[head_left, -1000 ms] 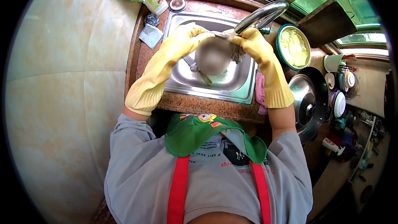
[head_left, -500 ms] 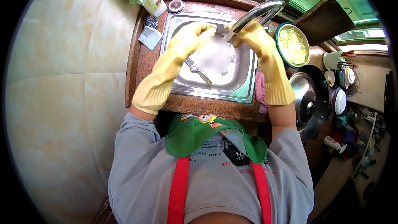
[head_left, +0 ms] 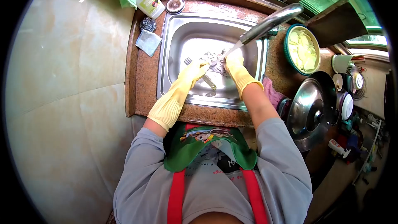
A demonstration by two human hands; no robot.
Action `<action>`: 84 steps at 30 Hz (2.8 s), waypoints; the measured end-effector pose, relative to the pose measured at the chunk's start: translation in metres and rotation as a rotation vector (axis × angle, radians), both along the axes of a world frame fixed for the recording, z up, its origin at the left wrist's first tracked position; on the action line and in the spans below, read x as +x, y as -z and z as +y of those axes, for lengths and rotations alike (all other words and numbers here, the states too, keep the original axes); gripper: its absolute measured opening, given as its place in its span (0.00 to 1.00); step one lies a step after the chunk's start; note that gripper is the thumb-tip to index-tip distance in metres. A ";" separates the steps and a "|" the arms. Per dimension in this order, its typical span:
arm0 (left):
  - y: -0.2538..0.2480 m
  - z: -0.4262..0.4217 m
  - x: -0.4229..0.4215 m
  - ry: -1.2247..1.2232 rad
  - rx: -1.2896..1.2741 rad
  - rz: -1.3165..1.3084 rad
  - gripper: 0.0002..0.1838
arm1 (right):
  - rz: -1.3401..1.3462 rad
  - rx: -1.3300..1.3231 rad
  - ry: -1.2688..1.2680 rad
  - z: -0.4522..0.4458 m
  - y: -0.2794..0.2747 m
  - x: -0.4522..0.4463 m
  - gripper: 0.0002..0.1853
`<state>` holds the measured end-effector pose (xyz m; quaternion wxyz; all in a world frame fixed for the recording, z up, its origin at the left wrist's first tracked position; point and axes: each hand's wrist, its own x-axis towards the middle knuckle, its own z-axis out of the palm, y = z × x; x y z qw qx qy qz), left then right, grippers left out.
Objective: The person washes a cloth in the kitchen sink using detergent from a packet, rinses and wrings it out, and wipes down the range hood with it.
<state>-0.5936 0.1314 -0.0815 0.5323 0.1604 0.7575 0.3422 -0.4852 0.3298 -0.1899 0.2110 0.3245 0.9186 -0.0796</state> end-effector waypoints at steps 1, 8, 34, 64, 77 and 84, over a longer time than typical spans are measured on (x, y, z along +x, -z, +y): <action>0.014 -0.006 0.000 -0.020 -0.034 -0.077 0.17 | 0.048 0.039 0.041 -0.005 0.014 0.001 0.13; 0.025 -0.004 0.013 -0.467 -0.029 -0.519 0.26 | 0.122 -0.486 0.416 -0.036 -0.056 -0.002 0.17; 0.077 0.040 0.043 -0.828 0.224 -0.753 0.22 | 0.842 -0.355 0.722 -0.133 -0.087 -0.005 0.22; 0.097 0.035 0.010 -0.988 0.225 -1.160 0.32 | 0.407 -1.585 0.042 0.018 -0.166 -0.004 0.16; 0.116 0.047 0.042 -0.899 0.133 -0.510 0.18 | 0.852 -0.782 0.943 -0.061 -0.071 -0.001 0.21; -0.005 0.050 0.026 -0.168 0.020 0.303 0.16 | 0.189 -0.525 0.697 -0.003 -0.074 0.031 0.30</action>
